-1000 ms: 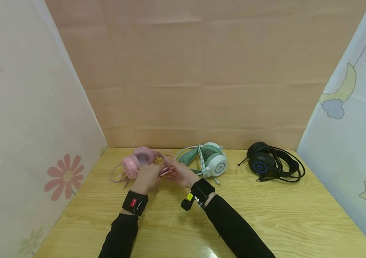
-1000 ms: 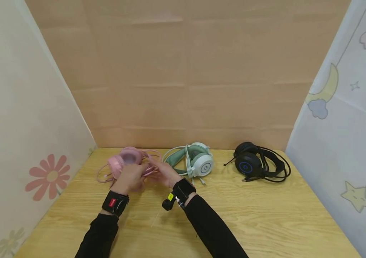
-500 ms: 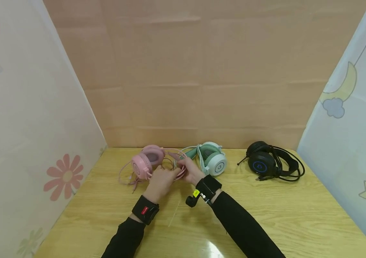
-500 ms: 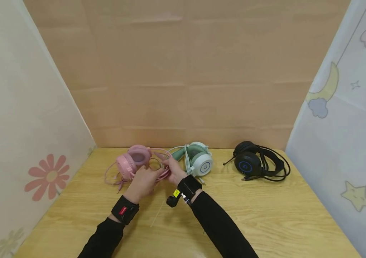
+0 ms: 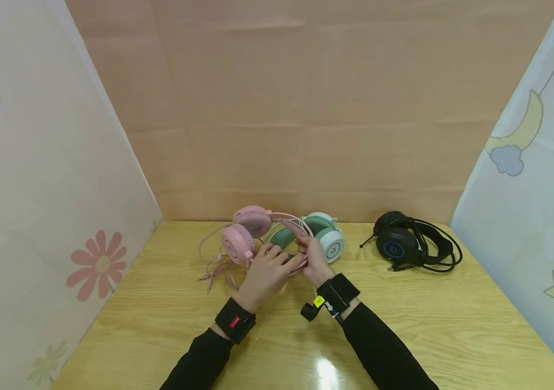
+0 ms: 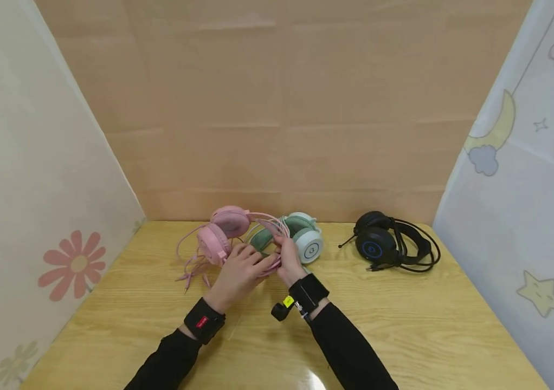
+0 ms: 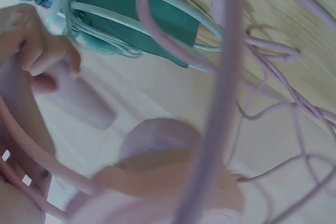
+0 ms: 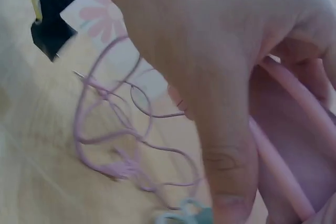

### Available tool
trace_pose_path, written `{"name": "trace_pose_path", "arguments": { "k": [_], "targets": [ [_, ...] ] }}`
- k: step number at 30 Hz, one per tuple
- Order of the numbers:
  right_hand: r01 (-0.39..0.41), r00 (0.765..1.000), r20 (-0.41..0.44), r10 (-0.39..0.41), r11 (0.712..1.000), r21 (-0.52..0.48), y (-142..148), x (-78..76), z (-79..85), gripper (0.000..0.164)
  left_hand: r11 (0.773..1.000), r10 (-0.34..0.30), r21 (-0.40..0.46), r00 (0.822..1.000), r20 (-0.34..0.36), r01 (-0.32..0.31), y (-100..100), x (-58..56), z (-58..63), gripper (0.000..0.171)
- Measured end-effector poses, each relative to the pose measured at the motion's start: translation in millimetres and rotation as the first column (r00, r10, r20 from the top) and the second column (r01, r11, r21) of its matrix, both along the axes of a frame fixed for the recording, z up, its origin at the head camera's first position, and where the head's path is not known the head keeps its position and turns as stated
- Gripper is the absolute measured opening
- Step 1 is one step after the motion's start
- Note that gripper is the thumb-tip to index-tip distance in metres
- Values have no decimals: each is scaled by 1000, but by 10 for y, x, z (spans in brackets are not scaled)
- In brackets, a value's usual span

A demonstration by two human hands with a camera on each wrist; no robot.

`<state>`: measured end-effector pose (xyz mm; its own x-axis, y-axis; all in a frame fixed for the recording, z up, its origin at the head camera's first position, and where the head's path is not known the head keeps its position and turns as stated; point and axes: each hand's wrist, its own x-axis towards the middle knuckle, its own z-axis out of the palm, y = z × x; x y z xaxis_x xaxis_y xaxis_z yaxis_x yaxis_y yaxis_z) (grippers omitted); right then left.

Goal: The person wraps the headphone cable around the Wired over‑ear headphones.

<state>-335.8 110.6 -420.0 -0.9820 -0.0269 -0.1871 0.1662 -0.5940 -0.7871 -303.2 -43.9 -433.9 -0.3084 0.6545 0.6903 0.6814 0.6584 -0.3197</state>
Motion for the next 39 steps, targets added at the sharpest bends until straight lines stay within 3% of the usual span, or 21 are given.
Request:
{"name": "trace_pose_path", "arguments": {
  "k": [2, 5, 8, 10, 11, 13, 14, 15, 16, 17, 19, 21, 22, 24, 28, 32, 36, 39],
  "targets": [
    [37, 999, -18, -37, 999, -4, 89, 28, 45, 15, 999, -33, 16, 999, 20, 33, 16, 4, 19, 49],
    [55, 996, -67, -57, 998, -26, 251, 63, 118, 12, 990, -101, 107, 992, 76, 92, -7, 16, 93, 47],
    [58, 995, -82, -63, 996, -68, 446, 96, 165, 15, 949, -164, 286, 982, 89, 133, -65, -10, 188, 34],
    [53, 995, -84, -62, 994, -99, 581, 117, 175, 19, 886, -186, 448, 978, 97, 124, -122, -61, 236, 22],
    [50, 995, -85, -60, 993, -111, 644, 125, 179, 21, 842, -180, 532, 978, 110, 95, -152, -90, 262, 18],
    [36, 994, -101, -49, 991, -125, 751, 135, 185, 24, 747, -158, 664, 968, 193, -10, -223, -152, 295, 18],
    [27, 993, -112, -41, 992, -124, 793, 137, 190, 25, 708, -148, 702, 955, 256, -79, -263, -185, 306, 20],
    [13, 992, -126, -29, 992, -127, 827, 142, 198, 26, 676, -148, 721, 932, 332, -150, -302, -210, 313, 24],
    [1, 990, -143, -19, 992, -129, 856, 147, 207, 27, 660, -153, 718, 897, 414, -219, -337, -229, 322, 28],
    [-7, 988, -155, -13, 991, -131, 882, 152, 213, 29, 658, -163, 698, 853, 496, -281, -367, -249, 323, 33],
    [-21, 985, -173, -2, 991, -134, 930, 167, 226, 31, 675, -211, 638, 732, 648, -371, -411, -275, 307, 41],
    [-24, 984, -180, -1, 990, -139, 973, 188, 237, 33, 704, -242, 580, 630, 738, -409, -433, -287, 284, 41],
    [-21, 984, -181, -6, 989, -144, 996, 200, 240, 33, 713, -259, 564, 591, 764, -417, -438, -293, 267, 40],
    [-5, 984, -175, -20, 990, -143, 1039, 220, 244, 31, 713, -297, 560, 542, 786, -421, -440, -298, 237, 35],
    [22, 985, -165, -48, 988, -155, 1089, 244, 236, 27, 683, -388, 611, 511, 767, -400, -423, -318, 196, 30],
    [1, 988, -149, -32, 980, -200, 1107, 237, 235, 28, 660, -409, 620, 490, 770, -424, -391, -331, 190, 30],
    [-68, 984, -174, 23, 964, -257, 1129, 235, 228, 32, 572, -464, 655, 464, 754, -493, -377, -327, 176, 28],
    [-92, 984, -174, 44, 955, -280, 1145, 226, 221, 34, 480, -567, 713, 439, 697, -512, -366, -319, 165, 27]
  ]
}}
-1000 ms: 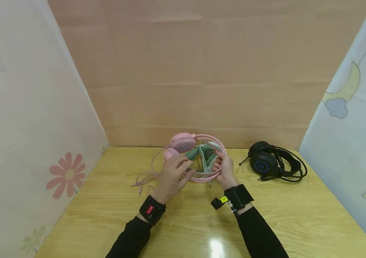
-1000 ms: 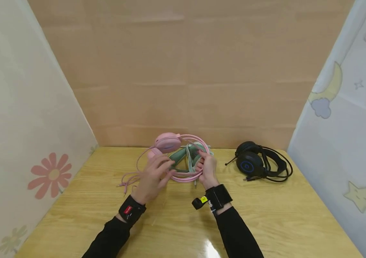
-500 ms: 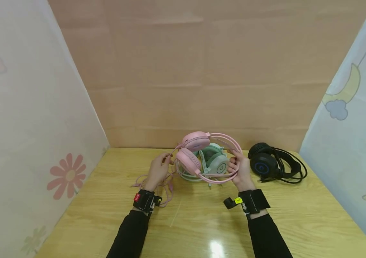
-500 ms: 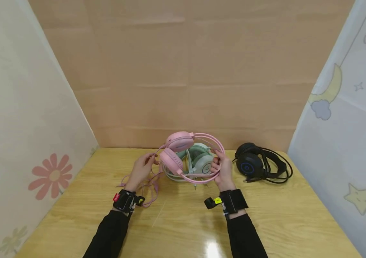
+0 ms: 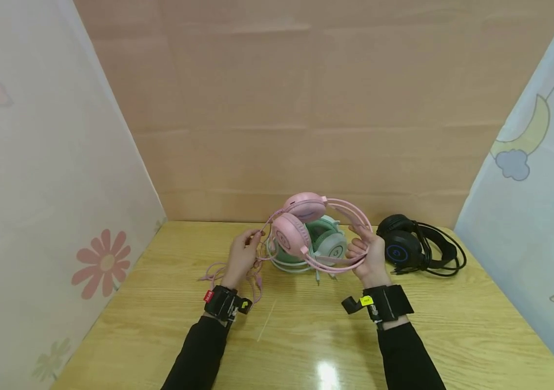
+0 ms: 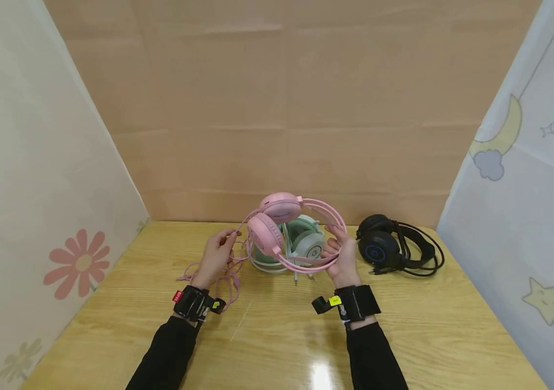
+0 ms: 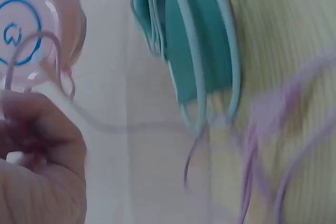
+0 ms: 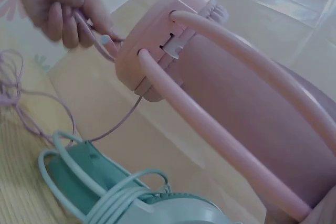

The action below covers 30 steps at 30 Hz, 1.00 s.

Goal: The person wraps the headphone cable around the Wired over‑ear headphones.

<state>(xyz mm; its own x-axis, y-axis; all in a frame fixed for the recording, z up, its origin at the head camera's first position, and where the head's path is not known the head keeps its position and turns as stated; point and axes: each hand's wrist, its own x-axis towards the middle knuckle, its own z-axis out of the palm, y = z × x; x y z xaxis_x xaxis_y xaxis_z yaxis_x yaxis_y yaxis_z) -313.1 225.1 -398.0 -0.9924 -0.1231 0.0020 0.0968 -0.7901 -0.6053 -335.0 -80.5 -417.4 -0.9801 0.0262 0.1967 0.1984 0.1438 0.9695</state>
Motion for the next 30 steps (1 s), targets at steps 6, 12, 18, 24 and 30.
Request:
{"name": "trace_pose_path", "arguments": {
  "k": [6, 12, 18, 24, 30],
  "targets": [
    [40, 996, 80, -35, 998, -58, 26, -3, 21, 28, 919, -158, 370, 987, 34, 135, 77, -7, -6, 24],
    [109, 993, 43, -107, 992, -65, 20, 18, 67, 28, 876, -257, 420, 966, -7, 236, 159, 37, -18, 35],
    [115, 993, 53, -109, 984, -139, -10, 18, 69, 29, 962, -219, 152, 974, -59, 226, 277, 105, -28, 32],
    [138, 989, 76, -126, 974, -180, -51, -12, 45, 24, 937, -306, 149, 948, -93, 317, 369, 162, 13, 28],
    [152, 987, 81, -139, 971, -184, -26, -13, 51, 25, 889, -410, 195, 910, -61, 413, 377, 199, 58, 29]
  ]
}}
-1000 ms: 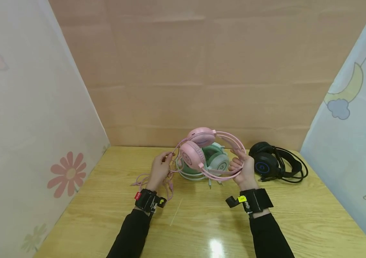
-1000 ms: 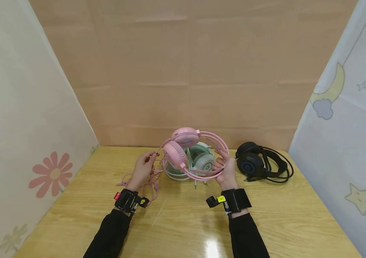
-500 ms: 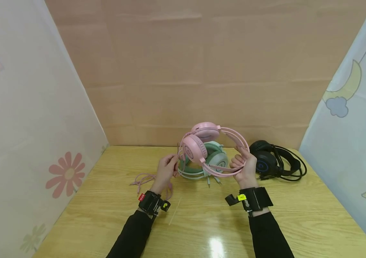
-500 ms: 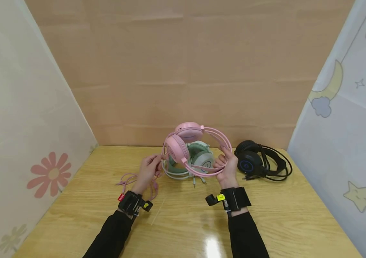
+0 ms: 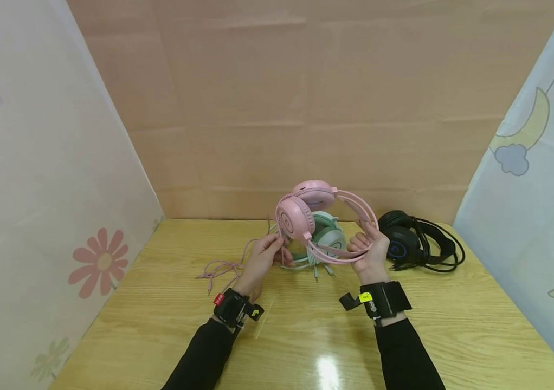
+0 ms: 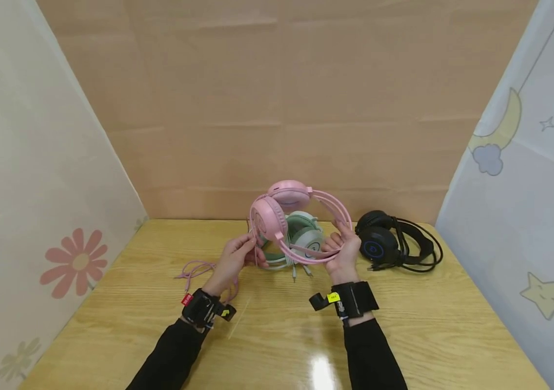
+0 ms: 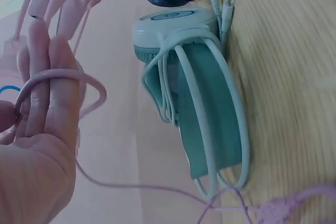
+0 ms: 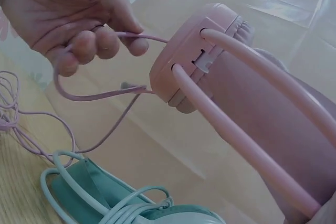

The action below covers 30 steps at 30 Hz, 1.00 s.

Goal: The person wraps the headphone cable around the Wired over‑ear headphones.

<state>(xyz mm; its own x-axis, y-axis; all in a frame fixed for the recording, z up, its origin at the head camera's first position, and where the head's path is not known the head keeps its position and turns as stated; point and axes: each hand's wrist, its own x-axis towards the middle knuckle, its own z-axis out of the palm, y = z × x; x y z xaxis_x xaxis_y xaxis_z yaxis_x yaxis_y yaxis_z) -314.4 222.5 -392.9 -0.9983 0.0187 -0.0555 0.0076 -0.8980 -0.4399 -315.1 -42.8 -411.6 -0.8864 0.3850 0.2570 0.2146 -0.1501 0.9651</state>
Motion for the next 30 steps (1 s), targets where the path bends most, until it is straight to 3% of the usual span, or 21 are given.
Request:
{"name": "trace_pose_path", "arguments": {
  "k": [11, 16, 21, 25, 27, 30],
  "targets": [
    [-3, 1000, -20, 1, 993, -120, 68, 30, 17, 23, 999, -40, -1, 999, -12, 40, -59, 4, 81, 36],
    [-80, 997, -32, 76, 986, -145, 46, 44, 16, 26, 998, -36, -56, 999, 11, 37, -11, -37, 34, 33],
    [-176, 984, -54, 169, 973, -147, 10, 57, -5, 29, 996, 76, -45, 994, 83, -73, 42, -105, -40, 35],
    [-245, 969, -80, 236, 958, -147, 5, 69, -16, 32, 977, 208, 16, 964, 165, -213, 55, -202, -104, 38],
    [-274, 961, -75, 265, 948, -160, -1, 76, -19, 32, 972, 224, 31, 954, 200, -235, 64, -246, -121, 36],
    [-297, 955, -62, 291, 938, -176, -43, 87, -14, 32, 979, 203, -8, 965, 166, -204, 106, -283, -125, 29]
  ]
}}
